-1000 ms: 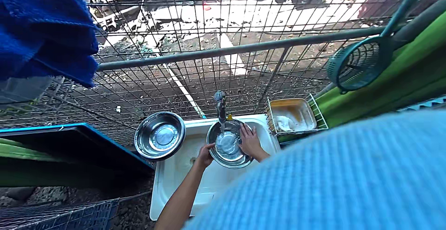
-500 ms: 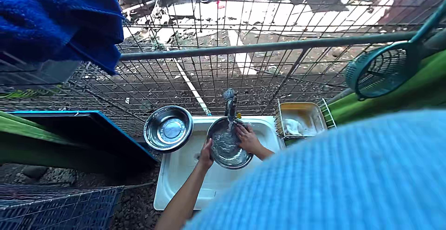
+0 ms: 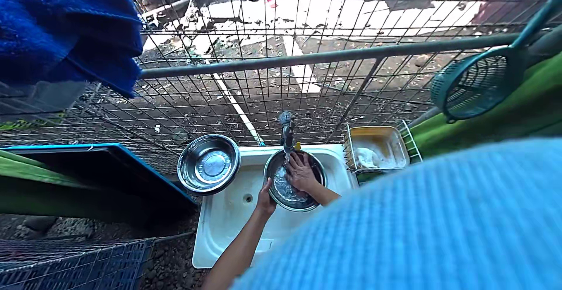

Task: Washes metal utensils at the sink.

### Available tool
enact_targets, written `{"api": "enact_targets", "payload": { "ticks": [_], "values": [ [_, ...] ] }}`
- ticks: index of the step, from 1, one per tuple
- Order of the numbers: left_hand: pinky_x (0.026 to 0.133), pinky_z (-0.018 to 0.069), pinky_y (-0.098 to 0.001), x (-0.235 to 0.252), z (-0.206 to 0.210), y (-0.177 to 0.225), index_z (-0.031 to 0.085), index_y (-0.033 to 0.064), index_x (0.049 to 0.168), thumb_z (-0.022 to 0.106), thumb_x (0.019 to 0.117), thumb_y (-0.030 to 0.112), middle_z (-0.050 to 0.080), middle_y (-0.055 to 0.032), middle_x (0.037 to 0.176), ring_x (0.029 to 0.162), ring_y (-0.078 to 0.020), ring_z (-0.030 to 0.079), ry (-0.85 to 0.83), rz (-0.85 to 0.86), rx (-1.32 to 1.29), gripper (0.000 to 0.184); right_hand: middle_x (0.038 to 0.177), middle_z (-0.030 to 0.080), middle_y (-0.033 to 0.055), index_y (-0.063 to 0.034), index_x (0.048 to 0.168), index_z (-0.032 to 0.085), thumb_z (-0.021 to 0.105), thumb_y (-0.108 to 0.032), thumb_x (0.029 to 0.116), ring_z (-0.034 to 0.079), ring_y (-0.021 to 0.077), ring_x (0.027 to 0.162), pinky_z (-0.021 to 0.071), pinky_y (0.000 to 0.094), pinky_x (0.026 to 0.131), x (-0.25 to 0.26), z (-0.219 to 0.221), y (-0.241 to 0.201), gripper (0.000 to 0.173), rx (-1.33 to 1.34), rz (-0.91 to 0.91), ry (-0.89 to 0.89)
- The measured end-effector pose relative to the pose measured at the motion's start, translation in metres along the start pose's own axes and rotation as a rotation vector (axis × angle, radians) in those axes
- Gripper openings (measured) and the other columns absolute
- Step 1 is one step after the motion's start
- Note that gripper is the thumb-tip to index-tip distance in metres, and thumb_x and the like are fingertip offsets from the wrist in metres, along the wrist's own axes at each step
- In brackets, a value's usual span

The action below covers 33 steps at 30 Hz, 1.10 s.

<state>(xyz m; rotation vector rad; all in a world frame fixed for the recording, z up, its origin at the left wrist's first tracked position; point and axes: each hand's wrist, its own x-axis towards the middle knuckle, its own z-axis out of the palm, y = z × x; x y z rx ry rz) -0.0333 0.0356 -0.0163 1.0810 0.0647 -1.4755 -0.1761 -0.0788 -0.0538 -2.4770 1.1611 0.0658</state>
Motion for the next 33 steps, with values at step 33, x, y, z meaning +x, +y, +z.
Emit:
{"api": "enact_targets", "payload": {
  "ticks": [33],
  "values": [
    [0.100, 0.0504, -0.0383, 0.004, -0.010, 0.019, 0.029, 0.0098, 0.158, 0.033, 0.1113, 0.020, 0.057, -0.0146, 0.139, 0.116, -0.0175, 0.061, -0.032, 0.190, 0.164, 0.048, 0.166, 0.031, 0.0215, 0.0032, 0.157, 0.036, 0.035, -0.019, 0.1109, 0.024, 0.0343, 0.157, 0.0129, 0.0510, 0.129, -0.053, 0.020, -0.058, 0.051, 0.654, -0.278, -0.311]
  ]
}}
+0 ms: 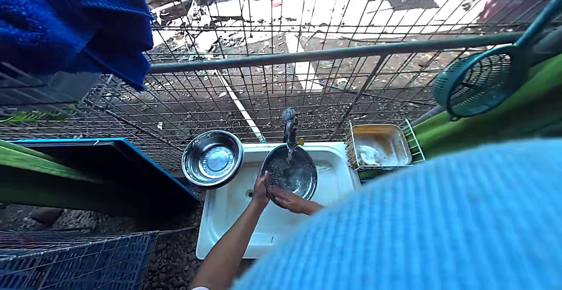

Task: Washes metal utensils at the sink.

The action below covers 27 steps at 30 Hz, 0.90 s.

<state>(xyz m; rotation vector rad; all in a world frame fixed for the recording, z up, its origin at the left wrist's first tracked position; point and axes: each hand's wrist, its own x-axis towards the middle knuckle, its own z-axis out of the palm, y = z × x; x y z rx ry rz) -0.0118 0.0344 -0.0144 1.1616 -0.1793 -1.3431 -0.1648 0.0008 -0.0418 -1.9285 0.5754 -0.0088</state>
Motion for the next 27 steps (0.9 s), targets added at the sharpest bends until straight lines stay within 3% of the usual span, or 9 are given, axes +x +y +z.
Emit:
{"api": "enact_targets", "payload": {
  "ticks": [2, 6, 9, 11, 13, 16, 21, 23, 27],
  "values": [
    [0.106, 0.0475, -0.0389, -0.002, -0.008, 0.015, 0.033, 0.0064, 0.157, 0.036, 0.1090, 0.012, 0.052, -0.0153, 0.149, 0.126, -0.0185, 0.057, -0.042, 0.097, 0.097, 0.049, 0.162, 0.043, 0.0135, -0.0067, 0.154, 0.047, 0.038, -0.029, 0.1118, 0.035, 0.0304, 0.153, 0.0174, 0.0534, 0.127, -0.030, -0.014, 0.021, 0.048, -0.307, 0.010, -0.102],
    [0.115, 0.0381, -0.0414, -0.014, -0.006, 0.029, 0.045, -0.0002, 0.151, 0.050, 0.1003, 0.002, 0.042, -0.0213, 0.156, 0.140, -0.0272, 0.044, -0.072, 0.338, 0.410, 0.051, 0.160, 0.045, 0.0127, -0.0079, 0.149, 0.055, 0.046, -0.037, 0.1092, 0.030, 0.0368, 0.154, 0.0029, 0.0707, 0.123, -0.050, -0.083, 0.044, 0.050, -0.551, 0.274, -0.029],
    [0.114, 0.0380, -0.0494, -0.024, -0.013, 0.034, 0.058, 0.0033, 0.143, 0.059, 0.0919, 0.007, 0.044, -0.0263, 0.151, 0.138, -0.0344, 0.044, 0.002, 0.571, 0.655, 0.051, 0.146, 0.057, 0.0256, 0.0043, 0.139, 0.059, 0.042, -0.034, 0.1105, 0.053, 0.0402, 0.138, 0.0358, 0.0564, 0.119, -0.040, -0.130, -0.001, 0.050, -0.493, 0.337, 0.366],
    [0.115, 0.0342, -0.0572, -0.033, -0.022, 0.037, 0.059, 0.0072, 0.143, 0.060, 0.0916, 0.016, 0.041, -0.0275, 0.154, 0.142, -0.0396, 0.041, 0.035, 0.689, 0.783, 0.052, 0.151, 0.048, 0.0299, 0.0078, 0.144, 0.052, 0.052, -0.027, 0.1072, 0.052, 0.0427, 0.138, 0.0439, 0.0528, 0.114, -0.029, -0.151, -0.034, 0.051, -0.499, 0.104, 0.718],
    [0.116, 0.0316, -0.0601, -0.043, -0.029, 0.041, 0.060, 0.0082, 0.143, 0.060, 0.0924, 0.022, 0.040, -0.0288, 0.155, 0.143, -0.0430, 0.039, 0.069, 0.792, 0.854, 0.052, 0.156, 0.041, 0.0320, 0.0100, 0.146, 0.048, 0.062, -0.020, 0.1014, 0.049, 0.0454, 0.140, 0.0446, 0.0532, 0.114, -0.010, -0.172, -0.064, 0.056, -0.563, -0.156, 0.882],
    [0.117, 0.0312, -0.0585, -0.057, -0.038, 0.048, 0.061, 0.0083, 0.142, 0.060, 0.0930, 0.023, 0.040, -0.0284, 0.156, 0.144, -0.0434, 0.038, 0.122, 0.929, 0.916, 0.051, 0.156, 0.044, 0.0274, 0.0087, 0.148, 0.047, 0.069, -0.014, 0.0966, 0.049, 0.0415, 0.142, 0.0423, 0.0525, 0.116, 0.010, -0.204, -0.105, 0.061, -0.713, -0.304, 0.756],
    [0.120, 0.0319, -0.0459, -0.076, -0.055, 0.067, 0.060, 0.0067, 0.142, 0.057, 0.0940, 0.026, 0.040, -0.0297, 0.153, 0.144, -0.0353, 0.040, 0.123, 1.076, 0.956, 0.051, 0.150, 0.054, 0.0222, 0.0018, 0.145, 0.053, 0.075, -0.025, 0.0934, 0.055, 0.0400, 0.137, 0.0456, 0.0552, 0.111, 0.010, -0.228, -0.119, 0.063, -0.984, -0.449, 0.683],
    [0.120, 0.0305, -0.0413, -0.083, -0.060, 0.070, 0.061, 0.0082, 0.141, 0.055, 0.0965, 0.031, 0.040, -0.0289, 0.153, 0.145, -0.0318, 0.039, 0.118, 1.115, 0.954, 0.050, 0.139, 0.063, 0.0223, 0.0007, 0.138, 0.061, 0.072, -0.024, 0.0957, 0.063, 0.0399, 0.127, 0.0510, 0.0543, 0.105, 0.008, -0.232, -0.125, 0.051, -1.020, -0.502, 0.601],
    [0.120, 0.0304, -0.0364, -0.089, -0.064, 0.079, 0.058, 0.0085, 0.145, 0.051, 0.0990, 0.032, 0.040, -0.0265, 0.155, 0.146, -0.0265, 0.039, 0.129, 1.150, 0.898, 0.052, 0.094, 0.074, 0.0229, 0.0037, 0.104, 0.073, 0.072, -0.026, 0.0947, 0.074, 0.0400, 0.090, 0.0566, 0.0565, 0.090, 0.012, -0.246, -0.147, 0.031, -1.158, -0.531, 0.498]
  ]
}}
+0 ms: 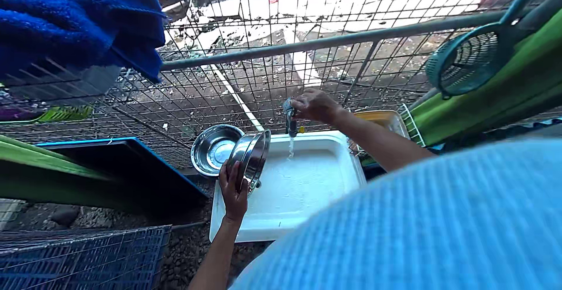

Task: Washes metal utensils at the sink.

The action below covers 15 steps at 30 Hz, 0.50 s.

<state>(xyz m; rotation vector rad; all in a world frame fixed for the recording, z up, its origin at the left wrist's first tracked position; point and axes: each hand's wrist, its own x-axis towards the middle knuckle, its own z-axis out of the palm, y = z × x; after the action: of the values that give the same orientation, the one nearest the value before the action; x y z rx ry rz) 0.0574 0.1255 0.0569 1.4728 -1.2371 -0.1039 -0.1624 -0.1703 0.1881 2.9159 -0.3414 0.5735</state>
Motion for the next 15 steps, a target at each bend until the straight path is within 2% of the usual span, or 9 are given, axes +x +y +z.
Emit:
{"api": "enact_targets", "payload": {
  "ticks": [2, 5, 7, 9, 10, 12, 13, 14, 15],
  "values": [
    [0.119, 0.0325, -0.0323, 0.002, -0.003, 0.000, 0.056, 0.0087, 0.146, 0.051, 0.1006, 0.032, 0.040, -0.0246, 0.155, 0.145, -0.0214, 0.040, 0.017, 0.009, -0.046, 0.052, 0.081, 0.071, 0.0243, 0.0062, 0.089, 0.070, 0.068, -0.032, 0.0983, 0.072, 0.0423, 0.080, 0.0552, 0.0588, 0.082, 0.010, -0.011, -0.013, 0.040, -0.023, 0.115, -0.123],
    [0.119, 0.0331, -0.0303, 0.003, -0.007, -0.002, 0.054, 0.0136, 0.148, 0.051, 0.1031, 0.037, 0.040, -0.0187, 0.156, 0.145, -0.0166, 0.039, 0.034, 0.049, -0.099, 0.051, 0.083, 0.071, 0.0265, 0.0076, 0.087, 0.069, 0.056, -0.040, 0.1049, 0.071, 0.0456, 0.084, 0.0533, 0.0602, 0.079, 0.025, -0.017, -0.038, 0.053, -0.016, 0.423, -0.317],
    [0.120, 0.0316, -0.0308, 0.002, -0.011, -0.003, 0.052, 0.0222, 0.150, 0.049, 0.1036, 0.040, 0.038, -0.0110, 0.159, 0.146, -0.0136, 0.037, 0.025, 0.084, -0.124, 0.050, 0.090, 0.072, 0.0256, 0.0067, 0.095, 0.070, 0.051, -0.047, 0.1061, 0.072, 0.0444, 0.092, 0.0539, 0.0600, 0.078, 0.031, -0.020, -0.052, 0.059, 0.015, 0.654, -0.383],
    [0.122, 0.0301, -0.0304, 0.000, -0.015, -0.001, 0.049, 0.0241, 0.152, 0.048, 0.1050, 0.045, 0.038, -0.0053, 0.161, 0.147, -0.0104, 0.035, 0.017, 0.075, -0.166, 0.051, 0.101, 0.071, 0.0298, 0.0090, 0.106, 0.069, 0.060, -0.045, 0.1024, 0.071, 0.0475, 0.098, 0.0547, 0.0634, 0.080, 0.014, -0.008, -0.067, 0.055, 0.092, 0.822, -0.151],
    [0.122, 0.0292, -0.0295, -0.001, -0.017, 0.003, 0.050, 0.0163, 0.151, 0.048, 0.1057, 0.044, 0.040, -0.0063, 0.160, 0.147, -0.0093, 0.036, 0.032, 0.028, -0.220, 0.053, 0.115, 0.068, 0.0323, 0.0090, 0.119, 0.066, 0.065, -0.043, 0.0994, 0.069, 0.0489, 0.105, 0.0547, 0.0647, 0.085, -0.001, 0.004, -0.079, 0.056, 0.129, 0.843, 0.039],
    [0.119, 0.0315, -0.0262, 0.002, -0.018, 0.022, 0.043, -0.0064, 0.148, 0.048, 0.1040, 0.026, 0.043, -0.0160, 0.156, 0.143, -0.0090, 0.040, 0.095, -0.204, -0.383, 0.055, 0.154, 0.042, 0.0333, 0.0037, 0.149, 0.048, 0.068, -0.054, 0.0932, 0.050, 0.0498, 0.136, 0.0439, 0.0666, 0.107, -0.040, 0.036, -0.117, 0.082, 0.271, 0.769, 0.252],
    [0.118, 0.0328, -0.0268, 0.006, -0.017, 0.033, 0.035, -0.0100, 0.151, 0.043, 0.1023, 0.018, 0.040, -0.0199, 0.158, 0.142, -0.0111, 0.041, 0.120, -0.398, -0.453, 0.057, 0.157, 0.037, 0.0337, 0.0030, 0.149, 0.047, 0.068, -0.062, 0.0876, 0.045, 0.0495, 0.141, 0.0403, 0.0661, 0.111, -0.058, 0.052, -0.143, 0.092, 0.356, 0.684, 0.289],
    [0.118, 0.0334, -0.0306, 0.011, -0.016, 0.040, 0.027, -0.0060, 0.157, 0.040, 0.1040, 0.015, 0.035, -0.0194, 0.161, 0.144, -0.0147, 0.040, 0.128, -0.595, -0.512, 0.058, 0.157, 0.039, 0.0326, 0.0019, 0.147, 0.052, 0.070, -0.068, 0.0810, 0.042, 0.0469, 0.144, 0.0349, 0.0650, 0.116, -0.072, 0.059, -0.171, 0.098, 0.466, 0.618, 0.212],
    [0.119, 0.0338, -0.0358, 0.014, -0.016, 0.044, 0.023, -0.0003, 0.160, 0.038, 0.1074, 0.017, 0.032, -0.0181, 0.163, 0.145, -0.0185, 0.039, 0.124, -0.752, -0.552, 0.057, 0.157, 0.038, 0.0340, 0.0032, 0.145, 0.054, 0.078, -0.063, 0.0742, 0.033, 0.0491, 0.149, 0.0211, 0.0707, 0.120, -0.076, 0.048, -0.198, 0.100, 0.621, 0.605, -0.009]
  ]
}}
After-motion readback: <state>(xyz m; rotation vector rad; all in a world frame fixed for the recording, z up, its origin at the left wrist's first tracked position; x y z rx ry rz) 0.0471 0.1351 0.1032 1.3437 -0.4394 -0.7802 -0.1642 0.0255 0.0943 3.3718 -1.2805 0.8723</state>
